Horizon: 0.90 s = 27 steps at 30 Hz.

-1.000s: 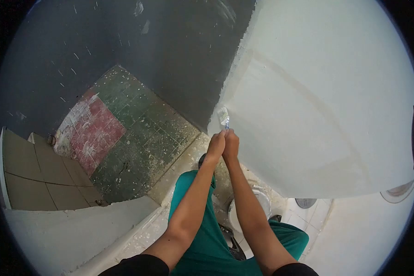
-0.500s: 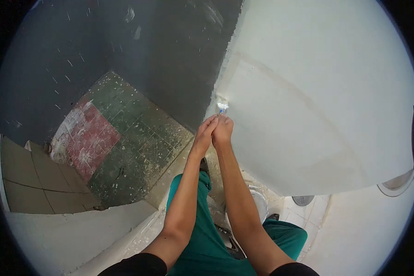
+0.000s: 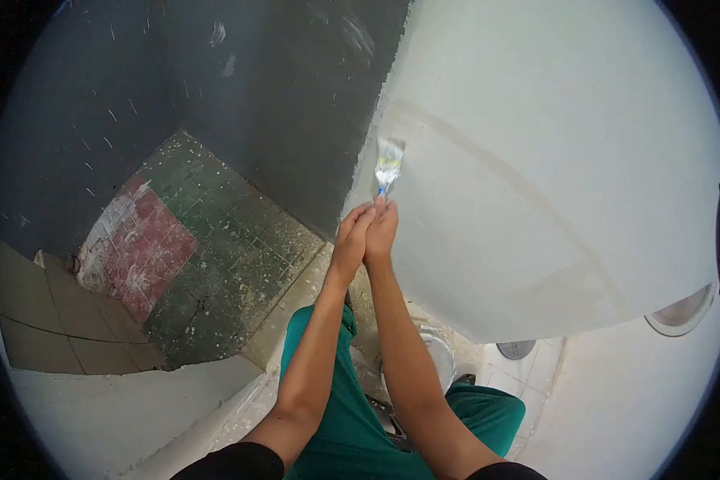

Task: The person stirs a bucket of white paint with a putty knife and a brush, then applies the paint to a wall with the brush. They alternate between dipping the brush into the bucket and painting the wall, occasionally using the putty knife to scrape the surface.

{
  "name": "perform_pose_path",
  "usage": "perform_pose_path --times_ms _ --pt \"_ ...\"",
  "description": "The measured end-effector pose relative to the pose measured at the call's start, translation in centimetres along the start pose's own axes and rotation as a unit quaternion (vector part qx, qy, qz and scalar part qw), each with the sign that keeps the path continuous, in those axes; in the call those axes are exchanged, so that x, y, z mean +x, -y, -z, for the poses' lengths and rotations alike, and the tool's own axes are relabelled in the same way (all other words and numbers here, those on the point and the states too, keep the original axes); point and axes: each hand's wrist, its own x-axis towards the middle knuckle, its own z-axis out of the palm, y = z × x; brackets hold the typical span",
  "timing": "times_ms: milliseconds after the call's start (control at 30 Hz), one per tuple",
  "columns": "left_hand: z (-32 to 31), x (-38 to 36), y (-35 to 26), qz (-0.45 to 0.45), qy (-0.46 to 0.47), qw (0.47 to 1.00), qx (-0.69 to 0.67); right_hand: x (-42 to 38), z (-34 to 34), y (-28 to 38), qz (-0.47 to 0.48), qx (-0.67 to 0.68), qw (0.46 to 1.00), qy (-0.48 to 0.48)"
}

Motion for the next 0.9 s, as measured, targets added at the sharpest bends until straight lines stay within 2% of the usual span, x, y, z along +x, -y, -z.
perform_pose_path --times_ms 133,200,267,333,433,500,600,700,733,833,900 --pt "2.1 -0.2 3.6 0.105 -0.052 0.990 0.081 -2.1 -0.8 -7.8 -0.108 -0.048 0.993 0.009" --pt "3.2 -0.1 5.0 0.151 -0.048 0.976 0.147 -2.7 -0.4 -11.6 -0.154 0.024 0.987 0.027" --pt "4.7 0.7 8.8 0.162 -0.045 0.967 0.190 -2.9 0.1 -15.0 -0.198 0.096 0.974 0.047" --pt "4.2 0.7 8.4 0.140 -0.044 0.970 0.191 -2.8 0.3 -15.9 -0.240 0.167 0.954 0.064" --pt "1.8 -0.3 4.9 0.060 -0.040 0.986 0.148 -0.6 -0.2 -16.4 -0.152 0.195 0.965 0.089" --pt "-0.3 -1.2 0.7 0.003 -0.030 0.989 0.145 -0.4 0.6 -9.6 -0.106 0.208 0.969 0.074" --pt "0.1 -0.7 0.7 -0.088 0.025 0.995 0.025 -1.2 1.1 1.2 -0.069 0.243 0.966 0.048" --pt "-1.3 -1.7 -1.7 -0.135 0.075 0.987 -0.032 -1.1 1.4 5.7 -0.002 0.243 0.970 0.030" --pt "-1.6 -1.8 -1.3 -0.112 0.058 0.992 -0.011 -1.0 1.8 6.0 0.027 0.233 0.972 0.027" --pt "-1.6 -1.4 0.9 -0.023 -0.002 0.997 0.070 -0.5 2.5 -0.7 -0.065 0.194 0.978 0.049" --pt "-0.3 -0.9 3.5 0.068 -0.059 0.985 0.145 -2.3 2.1 -4.6 -0.037 0.079 0.995 0.037"
